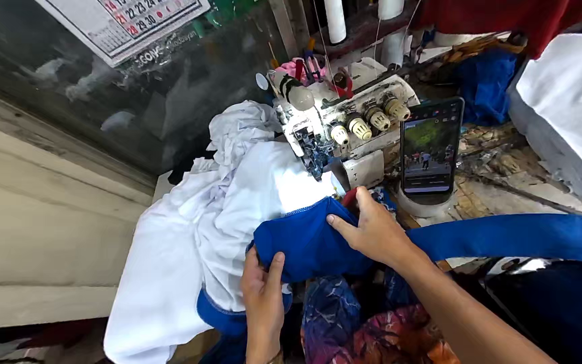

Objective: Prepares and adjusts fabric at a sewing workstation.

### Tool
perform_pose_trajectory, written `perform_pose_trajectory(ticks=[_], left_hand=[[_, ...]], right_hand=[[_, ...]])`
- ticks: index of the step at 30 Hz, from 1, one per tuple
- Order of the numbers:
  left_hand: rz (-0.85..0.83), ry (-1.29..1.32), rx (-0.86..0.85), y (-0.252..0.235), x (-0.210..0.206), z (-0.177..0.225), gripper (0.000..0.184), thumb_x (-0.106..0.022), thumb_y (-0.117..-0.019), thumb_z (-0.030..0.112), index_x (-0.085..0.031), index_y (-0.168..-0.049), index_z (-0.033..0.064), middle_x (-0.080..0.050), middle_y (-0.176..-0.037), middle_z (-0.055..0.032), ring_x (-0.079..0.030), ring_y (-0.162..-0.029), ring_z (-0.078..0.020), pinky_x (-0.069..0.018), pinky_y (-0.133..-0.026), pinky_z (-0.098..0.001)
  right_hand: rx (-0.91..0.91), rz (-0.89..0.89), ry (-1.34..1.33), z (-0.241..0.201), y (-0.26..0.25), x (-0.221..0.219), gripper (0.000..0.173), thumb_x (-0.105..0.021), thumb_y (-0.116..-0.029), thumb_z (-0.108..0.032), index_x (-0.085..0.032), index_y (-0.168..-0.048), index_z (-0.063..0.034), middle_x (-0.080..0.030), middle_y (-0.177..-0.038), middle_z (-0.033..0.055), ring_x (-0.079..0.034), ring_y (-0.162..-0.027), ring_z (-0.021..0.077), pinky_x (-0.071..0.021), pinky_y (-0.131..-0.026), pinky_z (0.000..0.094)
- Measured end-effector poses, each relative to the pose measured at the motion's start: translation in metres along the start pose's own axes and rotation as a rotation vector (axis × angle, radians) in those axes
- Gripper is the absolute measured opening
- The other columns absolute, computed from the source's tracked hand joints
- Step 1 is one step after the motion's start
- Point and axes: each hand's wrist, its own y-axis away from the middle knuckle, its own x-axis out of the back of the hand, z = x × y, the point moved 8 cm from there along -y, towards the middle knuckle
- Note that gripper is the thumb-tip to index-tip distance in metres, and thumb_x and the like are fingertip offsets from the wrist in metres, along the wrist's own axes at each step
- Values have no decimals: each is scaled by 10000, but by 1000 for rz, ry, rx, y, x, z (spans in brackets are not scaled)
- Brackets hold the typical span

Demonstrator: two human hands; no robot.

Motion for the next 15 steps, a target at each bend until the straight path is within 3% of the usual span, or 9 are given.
perform_pose_trajectory(ticks=[3,6,8,10,12,15], left_hand=[[-14,-6,-3,1,3,-4,505,-624,-999,89,-449,-1460,-22,-653,-1252,-199,-698,-1081,-305,-641,-845,-449],[-25,-4,-1,2,2,-5,522,-625,-999,91,-432,-1473,-13,-649,-1259,-202,-697,-1085,-310,-645,-840,-455],[-31,-1,-6,3,1,-4,532,-625,-1000,91,-419,-1478,-16,-651,-1254,-202,-700,-1078,-307,-646,-833,-444],[-42,-15,-12,4,0,-3,538,-637,-995,101,-422,-1473,-22,-657,-1243,-198,-700,-1072,-300,-645,-823,-426],[-65,-42,-25,7,-1,-1,542,-647,-986,99,-425,-1464,-28,-670,-1220,-196,-707,-1055,-300,-647,-820,-420],[-87,-105,-84,9,-2,4,538,-651,-977,75,-426,-1453,-39,-692,-1164,-186,-722,-1014,-287,-653,-800,-402]], right_hand=[[31,14,-226,-5,0,7,300,-675,-993,-338,-559,-1171,-127,-687,-813,10,-663,-657,137,-573,-570,352],[96,160,-324,-16,4,16,210,-574,-1049,-287,-549,-1163,-112,-622,-773,23,-588,-584,133,-506,-489,312],[107,177,-301,-20,6,12,356,-628,-1009,-370,-521,-1246,-127,-659,-832,10,-636,-625,128,-550,-508,322],[80,149,-174,-21,5,4,550,-748,-893,-460,-505,-1280,-154,-692,-863,-19,-680,-691,126,-584,-570,366],[130,222,-147,-21,7,6,448,-748,-920,-364,-535,-1247,-144,-708,-844,-25,-686,-691,119,-588,-578,360],[215,359,-166,-27,9,20,274,-642,-1002,-260,-553,-1217,-115,-686,-884,-14,-665,-721,94,-575,-600,304]])
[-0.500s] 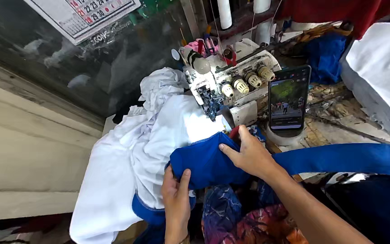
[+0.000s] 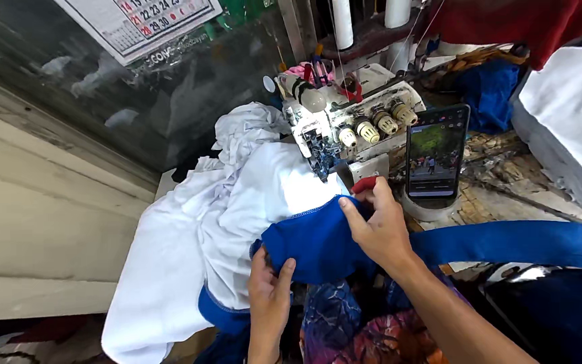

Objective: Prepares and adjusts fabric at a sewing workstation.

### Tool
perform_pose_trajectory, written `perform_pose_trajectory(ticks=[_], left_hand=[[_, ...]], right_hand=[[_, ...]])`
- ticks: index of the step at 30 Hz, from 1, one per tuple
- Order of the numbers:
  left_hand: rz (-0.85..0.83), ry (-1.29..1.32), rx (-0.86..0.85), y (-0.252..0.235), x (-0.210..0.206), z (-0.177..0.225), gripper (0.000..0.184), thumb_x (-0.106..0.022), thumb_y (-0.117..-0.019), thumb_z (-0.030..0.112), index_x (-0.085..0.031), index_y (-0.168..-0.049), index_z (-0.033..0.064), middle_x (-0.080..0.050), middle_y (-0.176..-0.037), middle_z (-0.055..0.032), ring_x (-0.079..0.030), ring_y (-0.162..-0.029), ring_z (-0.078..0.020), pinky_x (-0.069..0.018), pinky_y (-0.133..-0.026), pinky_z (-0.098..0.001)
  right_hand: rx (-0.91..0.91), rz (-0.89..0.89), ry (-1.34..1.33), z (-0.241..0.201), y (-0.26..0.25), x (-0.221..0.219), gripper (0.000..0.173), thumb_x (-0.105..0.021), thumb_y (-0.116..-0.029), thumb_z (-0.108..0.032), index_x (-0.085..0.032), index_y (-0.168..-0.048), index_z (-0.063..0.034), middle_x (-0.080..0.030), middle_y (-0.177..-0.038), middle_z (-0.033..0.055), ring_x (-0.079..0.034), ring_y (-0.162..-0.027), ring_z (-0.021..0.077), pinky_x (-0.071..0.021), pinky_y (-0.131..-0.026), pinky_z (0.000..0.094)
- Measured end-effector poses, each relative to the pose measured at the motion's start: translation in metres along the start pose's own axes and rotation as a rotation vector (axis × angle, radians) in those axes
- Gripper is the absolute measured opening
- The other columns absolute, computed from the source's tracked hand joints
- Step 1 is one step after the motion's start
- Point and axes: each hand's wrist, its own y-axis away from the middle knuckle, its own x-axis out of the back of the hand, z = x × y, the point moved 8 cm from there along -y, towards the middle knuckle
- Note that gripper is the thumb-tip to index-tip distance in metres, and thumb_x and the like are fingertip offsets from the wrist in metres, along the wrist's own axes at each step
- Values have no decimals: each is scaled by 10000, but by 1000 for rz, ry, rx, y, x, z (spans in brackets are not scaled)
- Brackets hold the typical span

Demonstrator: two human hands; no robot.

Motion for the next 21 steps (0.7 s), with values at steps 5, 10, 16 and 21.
perform_pose_trajectory(ticks=[5,10,16,21], left_hand=[[21,-12,-56,6,5,7,502,-637,-982,63,-440,-1425,-68,-697,-1142,-186,-726,-995,-278,-651,-798,-385],[157,492,295,25,-31,-5,566,-631,-1012,282,-413,-1435,-25,-663,-1206,-182,-706,-1052,-275,-617,-893,-493],[145,192,149,14,-53,0,296,-724,-952,146,-637,-1162,-44,-748,-992,-137,-750,-926,-226,-649,-845,-387],[40,-109,-44,-12,-34,29,252,-720,-954,172,-655,-1122,-4,-755,-942,-47,-747,-877,-137,-651,-814,-314]], right_hand=[[-36,43,-96,2,2,-2,189,-529,-1059,-201,-550,-1222,-108,-640,-914,16,-614,-684,92,-532,-558,259],[-1,54,-87,0,-1,-12,342,-679,-975,-260,-546,-1252,-110,-687,-978,11,-675,-746,103,-590,-599,294],[115,113,93,-5,-11,5,299,-658,-992,-230,-550,-1223,-73,-683,-969,11,-648,-715,84,-562,-573,261],[133,129,90,-3,-24,0,285,-707,-949,-207,-593,-1182,-90,-679,-915,2,-610,-635,67,-523,-510,236]])
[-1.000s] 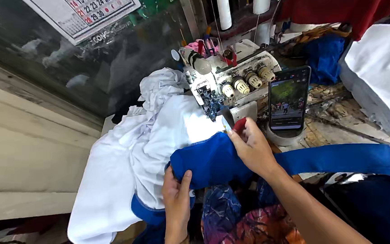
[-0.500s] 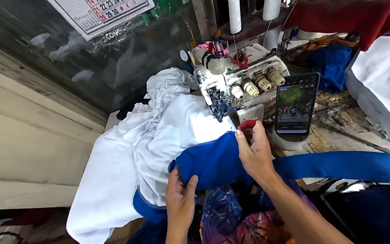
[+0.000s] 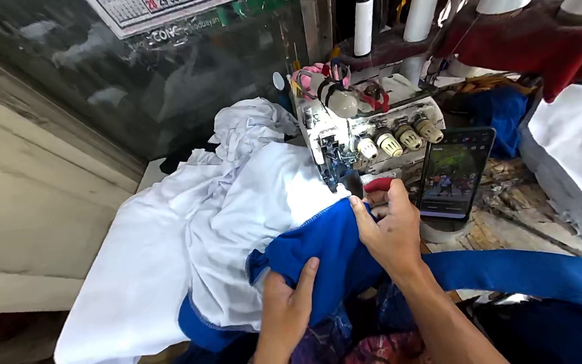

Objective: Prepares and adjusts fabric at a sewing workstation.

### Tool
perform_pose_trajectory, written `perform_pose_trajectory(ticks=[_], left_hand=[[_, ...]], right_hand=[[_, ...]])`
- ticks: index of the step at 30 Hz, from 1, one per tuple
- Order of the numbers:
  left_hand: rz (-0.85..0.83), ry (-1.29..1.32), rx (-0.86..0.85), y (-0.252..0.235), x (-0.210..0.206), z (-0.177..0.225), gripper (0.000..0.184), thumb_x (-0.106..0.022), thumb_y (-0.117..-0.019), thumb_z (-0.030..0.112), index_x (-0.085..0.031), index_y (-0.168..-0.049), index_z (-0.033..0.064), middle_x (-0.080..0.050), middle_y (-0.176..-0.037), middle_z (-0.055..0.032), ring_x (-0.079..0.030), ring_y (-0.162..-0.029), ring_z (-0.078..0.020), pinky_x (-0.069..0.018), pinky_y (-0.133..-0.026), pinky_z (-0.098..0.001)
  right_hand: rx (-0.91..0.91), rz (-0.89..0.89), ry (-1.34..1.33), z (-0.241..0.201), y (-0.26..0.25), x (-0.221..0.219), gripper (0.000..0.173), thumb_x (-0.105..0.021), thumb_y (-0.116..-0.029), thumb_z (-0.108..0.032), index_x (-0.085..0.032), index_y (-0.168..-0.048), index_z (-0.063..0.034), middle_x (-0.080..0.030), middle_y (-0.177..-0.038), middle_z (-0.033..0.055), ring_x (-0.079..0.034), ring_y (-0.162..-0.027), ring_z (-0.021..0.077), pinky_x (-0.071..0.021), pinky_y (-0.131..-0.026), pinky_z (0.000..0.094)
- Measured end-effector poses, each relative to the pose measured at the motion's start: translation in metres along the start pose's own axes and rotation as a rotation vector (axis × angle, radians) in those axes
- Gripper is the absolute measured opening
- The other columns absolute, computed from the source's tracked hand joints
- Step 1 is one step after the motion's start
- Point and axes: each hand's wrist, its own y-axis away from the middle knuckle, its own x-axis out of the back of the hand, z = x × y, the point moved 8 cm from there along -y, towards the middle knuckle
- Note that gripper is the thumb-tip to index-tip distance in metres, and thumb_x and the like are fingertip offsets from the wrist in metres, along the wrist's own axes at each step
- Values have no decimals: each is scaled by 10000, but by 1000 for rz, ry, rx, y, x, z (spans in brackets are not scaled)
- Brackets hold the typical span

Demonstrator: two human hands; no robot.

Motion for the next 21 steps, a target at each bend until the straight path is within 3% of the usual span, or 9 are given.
perform_pose_trajectory(ticks=[3,5,8,9,11,14,17,19,21], left_hand=[[-29,-164,-51,-37,25,16,240,-721,-951,256,-680,-1097,70,-756,-922,10,-743,-836,-104,-654,-758,-305],[12,-95,-72,-54,42,21,187,-698,-974,239,-707,-1091,93,-758,-934,-17,-746,-828,-143,-654,-735,-331],[30,128,19,-49,34,-1,358,-637,-1017,271,-582,-1295,52,-699,-1086,-83,-712,-960,-204,-638,-819,-405],[-42,116,42,-43,22,-9,482,-687,-984,296,-529,-1357,34,-701,-1129,-93,-714,-1003,-215,-641,-846,-414],[-141,29,18,-36,10,-13,508,-777,-919,277,-567,-1301,17,-737,-1088,-88,-734,-986,-221,-652,-844,-403],[-60,49,-77,-39,41,9,248,-725,-946,160,-689,-1165,49,-749,-1001,-78,-738,-899,-209,-646,-791,-390],[160,238,-41,-29,46,11,207,-629,-1007,134,-612,-1199,58,-698,-1016,-53,-705,-912,-162,-627,-807,-362],[59,239,104,-13,13,-12,491,-683,-984,272,-510,-1386,50,-682,-1188,-78,-689,-1068,-185,-605,-929,-396],[-71,217,144,-8,-6,-19,492,-767,-927,262,-592,-1305,0,-723,-1137,-134,-719,-1036,-257,-625,-911,-435]], right_hand=[[-44,-23,13,2,-14,-8,297,-722,-945,-209,-581,-1181,-97,-658,-837,12,-546,-524,103,-472,-437,273],[-88,-25,2,6,-14,-9,301,-701,-966,-238,-576,-1204,-103,-662,-862,15,-558,-549,108,-476,-454,277],[-64,-34,12,8,14,0,386,-666,-982,-306,-579,-1277,-72,-645,-1136,75,-666,-926,141,-599,-743,338],[-47,-23,22,10,28,5,434,-715,-945,-335,-591,-1248,-50,-634,-1140,105,-657,-950,173,-595,-770,377],[-41,-55,95,15,52,3,491,-794,-868,-414,-612,-1154,-59,-648,-963,64,-631,-747,147,-571,-622,362],[-31,-165,147,24,64,-6,339,-756,-905,-343,-623,-1109,-107,-673,-819,-33,-578,-556,89,-532,-496,319],[-120,-240,-13,26,62,11,265,-738,-933,-266,-620,-1151,-174,-741,-872,-96,-701,-693,40,-625,-613,273],[-190,-278,-181,25,63,20,334,-707,-952,-217,-610,-1270,-180,-740,-890,-78,-724,-774,67,-650,-695,279],[-348,-317,-440,27,66,23,410,-655,-972,-168,-560,-1372,-173,-691,-877,18,-670,-725,154,-595,-638,298]])
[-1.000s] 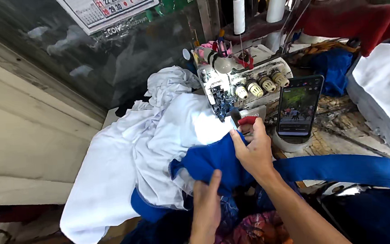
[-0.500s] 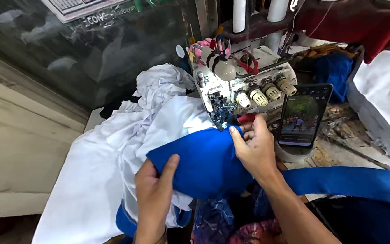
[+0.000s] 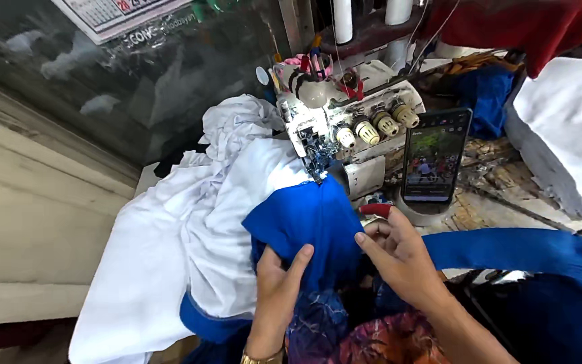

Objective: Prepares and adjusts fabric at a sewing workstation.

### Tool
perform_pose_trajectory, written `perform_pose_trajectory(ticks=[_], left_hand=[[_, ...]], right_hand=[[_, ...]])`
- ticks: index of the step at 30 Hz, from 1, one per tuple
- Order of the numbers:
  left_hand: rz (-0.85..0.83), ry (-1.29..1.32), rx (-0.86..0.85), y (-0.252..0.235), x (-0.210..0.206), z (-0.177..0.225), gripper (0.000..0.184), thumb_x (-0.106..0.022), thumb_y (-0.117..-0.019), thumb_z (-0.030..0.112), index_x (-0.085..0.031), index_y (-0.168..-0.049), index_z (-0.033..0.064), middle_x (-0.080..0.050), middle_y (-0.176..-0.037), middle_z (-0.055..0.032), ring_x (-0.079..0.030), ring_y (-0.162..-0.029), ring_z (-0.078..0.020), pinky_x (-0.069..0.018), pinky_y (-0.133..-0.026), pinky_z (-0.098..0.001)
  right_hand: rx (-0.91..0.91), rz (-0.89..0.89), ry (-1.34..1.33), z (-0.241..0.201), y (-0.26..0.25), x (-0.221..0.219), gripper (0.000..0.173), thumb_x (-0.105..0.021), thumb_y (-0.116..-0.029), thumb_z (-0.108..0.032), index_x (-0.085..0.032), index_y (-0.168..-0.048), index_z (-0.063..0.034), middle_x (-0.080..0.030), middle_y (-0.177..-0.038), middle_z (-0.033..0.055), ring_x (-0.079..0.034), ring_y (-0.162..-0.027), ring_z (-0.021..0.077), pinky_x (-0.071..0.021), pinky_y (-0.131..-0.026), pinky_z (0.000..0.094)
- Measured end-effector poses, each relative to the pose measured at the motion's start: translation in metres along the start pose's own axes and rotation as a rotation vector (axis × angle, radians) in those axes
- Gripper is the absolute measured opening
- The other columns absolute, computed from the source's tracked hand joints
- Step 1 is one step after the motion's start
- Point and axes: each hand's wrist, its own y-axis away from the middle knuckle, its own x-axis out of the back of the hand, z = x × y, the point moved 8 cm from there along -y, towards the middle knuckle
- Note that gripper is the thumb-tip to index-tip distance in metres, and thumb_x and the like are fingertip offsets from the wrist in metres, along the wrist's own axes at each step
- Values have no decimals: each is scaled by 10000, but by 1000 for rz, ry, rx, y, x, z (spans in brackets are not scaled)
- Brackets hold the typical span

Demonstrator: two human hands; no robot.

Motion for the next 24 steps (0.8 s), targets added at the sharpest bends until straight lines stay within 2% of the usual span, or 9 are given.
perform_pose_trajectory(ticks=[1,3,5,7,10,13,15,18,24], left_hand=[[-26,-27,-18,-2,3,9,415,-767,-927,234,-637,-1241,-5,-736,-1079,-146,-734,-979,-274,-639,-865,-448],[-32,-107,-76,-5,22,39,317,-755,-932,207,-683,-1185,31,-745,-1023,-140,-744,-905,-273,-651,-791,-449],[-42,-231,-143,-10,35,66,326,-762,-922,211,-684,-1214,90,-746,-1035,-102,-743,-908,-242,-654,-780,-415],[-56,-311,-206,-16,36,80,333,-793,-893,194,-692,-1195,98,-756,-1022,-83,-747,-908,-230,-656,-789,-399],[-105,-319,-188,-22,34,76,311,-806,-879,183,-706,-1156,84,-759,-983,-98,-751,-878,-236,-656,-771,-399],[-180,-224,-87,-23,30,59,387,-796,-892,189,-674,-1243,81,-740,-1070,-134,-737,-955,-270,-647,-811,-423],[-216,-166,-53,-17,26,50,426,-779,-909,209,-643,-1288,69,-724,-1118,-149,-724,-1003,-289,-638,-855,-443],[-205,-117,-18,-11,21,30,417,-750,-930,189,-620,-1301,48,-719,-1115,-159,-720,-1002,-292,-633,-855,-443],[-157,-94,-26,-1,11,14,389,-776,-912,174,-640,-1248,31,-737,-1071,-150,-737,-961,-283,-649,-814,-429]], right_hand=[[-80,-30,-141,2,1,-1,407,-635,-982,-165,-553,-1381,-173,-680,-883,56,-652,-728,180,-569,-636,310],[-253,-150,-327,7,9,-8,352,-637,-1002,-211,-594,-1346,-151,-725,-932,100,-712,-808,204,-616,-731,358],[-322,-271,-343,15,12,-21,226,-644,-1014,-236,-686,-1169,-78,-726,-882,102,-715,-784,184,-619,-729,346],[-243,-191,-226,26,6,-21,188,-672,-1000,-274,-721,-1017,-94,-711,-881,67,-687,-789,170,-593,-720,330],[-155,-129,-255,30,-7,-21,195,-714,-946,-297,-755,-1075,-158,-689,-1167,26,-669,-991,161,-593,-797,337],[-206,-409,-458,26,-16,-37,207,-666,-962,-277,-724,-1113,-148,-708,-1001,30,-661,-849,109,-569,-732,298],[-255,-529,-558,28,-17,-41,216,-658,-981,-268,-711,-1141,-134,-721,-994,56,-686,-845,115,-588,-744,298],[-198,-389,-493,19,-11,-19,239,-671,-984,-295,-710,-1155,-133,-719,-969,62,-687,-811,126,-594,-699,301],[-25,-26,-38,-5,6,28,120,-727,-941,-252,-734,-948,-133,-705,-807,31,-660,-671,148,-568,-583,275]])
